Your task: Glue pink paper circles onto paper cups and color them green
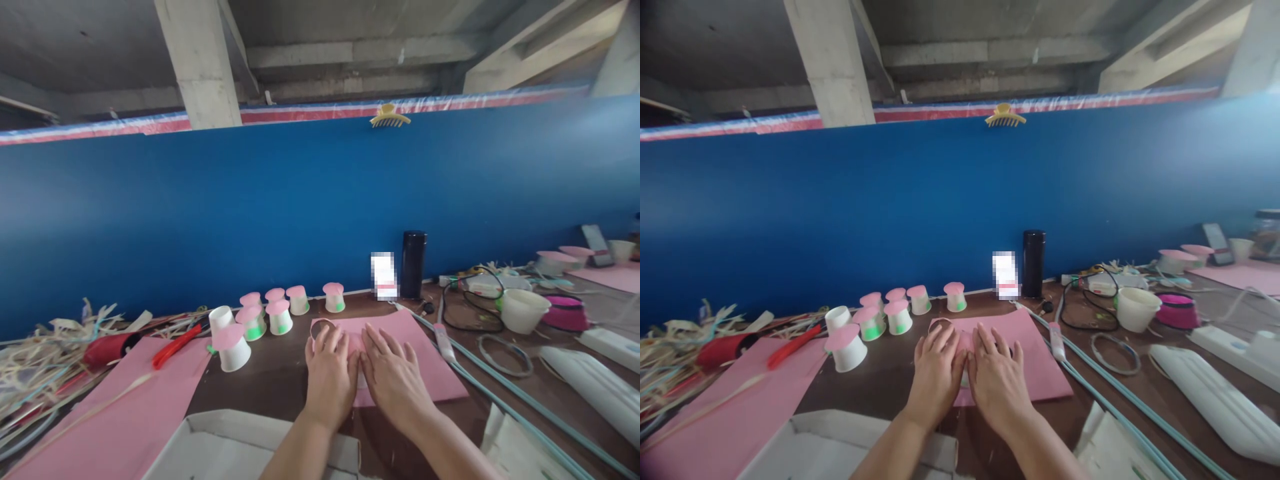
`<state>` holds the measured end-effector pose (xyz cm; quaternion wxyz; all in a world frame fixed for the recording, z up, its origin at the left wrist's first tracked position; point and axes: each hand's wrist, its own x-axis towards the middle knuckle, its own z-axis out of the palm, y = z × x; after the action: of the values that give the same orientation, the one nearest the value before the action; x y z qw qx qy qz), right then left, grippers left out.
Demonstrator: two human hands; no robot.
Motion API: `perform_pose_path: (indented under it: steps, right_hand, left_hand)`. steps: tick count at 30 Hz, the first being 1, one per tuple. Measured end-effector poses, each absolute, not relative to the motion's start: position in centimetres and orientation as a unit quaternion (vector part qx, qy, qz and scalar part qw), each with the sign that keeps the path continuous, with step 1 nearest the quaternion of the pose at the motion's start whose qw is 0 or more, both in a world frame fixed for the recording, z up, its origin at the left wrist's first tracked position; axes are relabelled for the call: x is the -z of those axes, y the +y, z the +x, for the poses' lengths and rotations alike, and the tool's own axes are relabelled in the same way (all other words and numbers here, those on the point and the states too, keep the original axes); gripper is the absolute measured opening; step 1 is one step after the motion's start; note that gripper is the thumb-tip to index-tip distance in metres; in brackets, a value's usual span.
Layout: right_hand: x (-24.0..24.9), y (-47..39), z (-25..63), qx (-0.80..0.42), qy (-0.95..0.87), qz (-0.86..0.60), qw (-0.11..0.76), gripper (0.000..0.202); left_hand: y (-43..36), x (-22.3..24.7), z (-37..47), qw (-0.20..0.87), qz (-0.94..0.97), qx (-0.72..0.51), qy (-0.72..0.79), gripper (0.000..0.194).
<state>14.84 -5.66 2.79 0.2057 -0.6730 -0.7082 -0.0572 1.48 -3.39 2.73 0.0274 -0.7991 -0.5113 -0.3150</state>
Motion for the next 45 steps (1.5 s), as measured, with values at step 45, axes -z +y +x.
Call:
perform_pose_path:
  steps: [45]
  right_hand:
    - [-1.4,-6.5,16.3,0.015,-0.738,-0.662,0.129,0.086]
  left_hand:
    - [-3.9,-1.7,1.3,0.223,-0.802,0.202,-0.516,0.058]
